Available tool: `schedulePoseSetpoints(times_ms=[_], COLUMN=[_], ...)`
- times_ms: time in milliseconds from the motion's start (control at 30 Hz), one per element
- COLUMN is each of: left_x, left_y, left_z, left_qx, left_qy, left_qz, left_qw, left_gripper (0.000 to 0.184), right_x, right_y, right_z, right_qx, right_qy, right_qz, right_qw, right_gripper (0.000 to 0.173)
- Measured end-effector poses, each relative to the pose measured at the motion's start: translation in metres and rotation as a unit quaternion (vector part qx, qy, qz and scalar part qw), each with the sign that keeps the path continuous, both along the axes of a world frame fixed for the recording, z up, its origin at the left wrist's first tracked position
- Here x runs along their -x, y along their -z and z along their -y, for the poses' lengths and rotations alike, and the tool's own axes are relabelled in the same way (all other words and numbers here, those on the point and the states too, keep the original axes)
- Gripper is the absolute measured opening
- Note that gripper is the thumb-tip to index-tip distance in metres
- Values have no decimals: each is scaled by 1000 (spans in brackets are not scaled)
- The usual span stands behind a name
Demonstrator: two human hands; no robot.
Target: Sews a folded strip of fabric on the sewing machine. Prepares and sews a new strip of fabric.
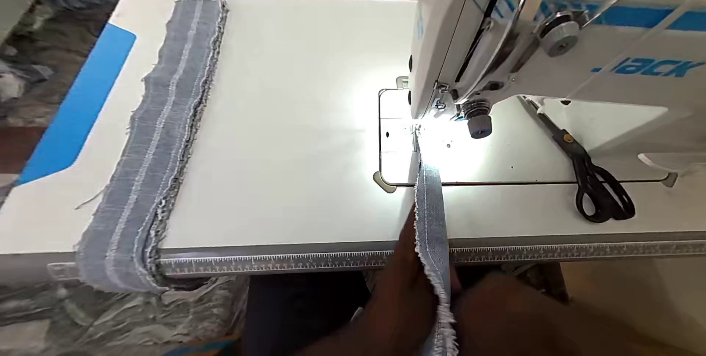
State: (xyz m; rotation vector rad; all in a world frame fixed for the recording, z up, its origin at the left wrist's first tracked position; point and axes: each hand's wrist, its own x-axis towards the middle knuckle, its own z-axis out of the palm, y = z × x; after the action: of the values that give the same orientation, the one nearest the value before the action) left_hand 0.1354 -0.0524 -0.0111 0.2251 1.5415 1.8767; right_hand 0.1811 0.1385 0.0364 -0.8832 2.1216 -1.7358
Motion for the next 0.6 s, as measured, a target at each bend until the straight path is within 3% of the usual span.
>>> schedulePoseSetpoints(times_ms=[67,133,200,300,433,600], left_x=[-16,-22,-21,-15,-10,-12], left_y=[11,14,12,8,7,14], left_z=[5,6,6,5,1,0], left_qx=[-18,31,142,222,197,97], left_qy=[-35,-43,-6,86,121,71], left_qz=[14,-2,-81,-132,-113,-98], left_qw=[999,999,987,962,966,988], left_gripper=[56,58,62,64,56,65], right_x=[26,65,103,125,104,110], right_y=[17,28,34,32,32,35], right_z=[5,18,29,39,44,41], right_qx=[-45,-144,-261,-383,-442,-409], right_qy=[237,403,433,438,388,414], right_qz=[22,27,22,-56,-88,-69], right_qw=[970,903,863,812,804,810], right_gripper=[37,23,49,40,57,54])
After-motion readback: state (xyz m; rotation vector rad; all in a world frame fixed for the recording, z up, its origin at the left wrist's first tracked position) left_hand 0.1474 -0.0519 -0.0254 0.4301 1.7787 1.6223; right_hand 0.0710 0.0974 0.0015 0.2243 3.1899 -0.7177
